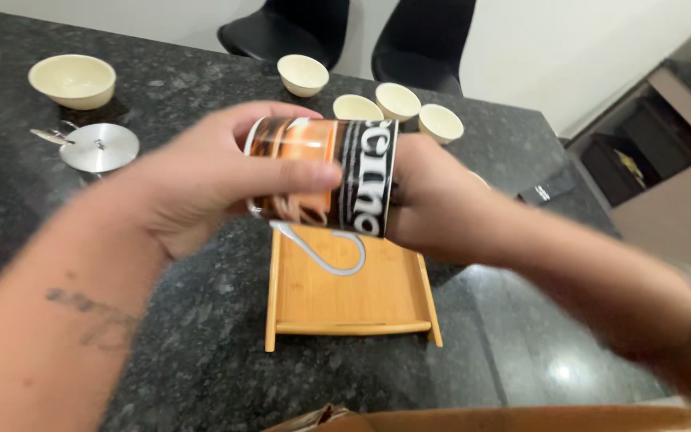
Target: The person wipes a coffee mug with a blue cloth, cleaning the exterior, the handle, the rim, and the interior.
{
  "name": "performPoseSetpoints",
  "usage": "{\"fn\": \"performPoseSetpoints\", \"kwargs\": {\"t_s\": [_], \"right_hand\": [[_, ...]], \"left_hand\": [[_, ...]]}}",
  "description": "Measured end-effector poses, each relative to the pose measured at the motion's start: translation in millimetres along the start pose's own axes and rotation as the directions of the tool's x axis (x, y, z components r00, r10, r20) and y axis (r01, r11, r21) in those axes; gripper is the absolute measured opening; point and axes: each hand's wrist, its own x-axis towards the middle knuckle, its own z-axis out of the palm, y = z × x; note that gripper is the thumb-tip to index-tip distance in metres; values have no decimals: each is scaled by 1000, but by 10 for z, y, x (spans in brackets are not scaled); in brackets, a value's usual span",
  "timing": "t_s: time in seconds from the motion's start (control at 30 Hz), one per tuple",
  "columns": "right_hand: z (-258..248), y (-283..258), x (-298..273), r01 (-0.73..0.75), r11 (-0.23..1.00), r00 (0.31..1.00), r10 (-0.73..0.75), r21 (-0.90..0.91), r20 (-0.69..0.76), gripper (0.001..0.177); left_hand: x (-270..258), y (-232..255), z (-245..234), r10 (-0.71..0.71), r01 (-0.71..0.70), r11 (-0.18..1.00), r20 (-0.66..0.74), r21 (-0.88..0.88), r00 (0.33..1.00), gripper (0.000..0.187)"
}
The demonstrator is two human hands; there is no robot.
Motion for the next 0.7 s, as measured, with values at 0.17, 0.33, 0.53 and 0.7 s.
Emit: {"fn": "performPoseSetpoints", "kwargs": {"t_s": [0.17, 0.33, 0.53, 0.7], "right_hand": [[123, -55, 122, -291, -89, 880, 366, 953, 303, 28], [156, -143, -101, -158, -112, 848, 494, 981, 192, 27], [171, 80, -192, 152, 987, 986, -148, 53, -71, 26], [210, 125, -209, -181, 746, 978, 206, 641, 37, 32]], "left_hand": [[-53, -146, 117, -56, -2, 943, -164, -333, 985, 67], [-95, -10, 6, 42, -55, 969, -60, -240, 997, 55], [42, 272, 195, -330, 342, 938, -159, 56, 931, 53], [146, 168, 233, -307, 312, 950, -130, 20, 943, 49]]}}
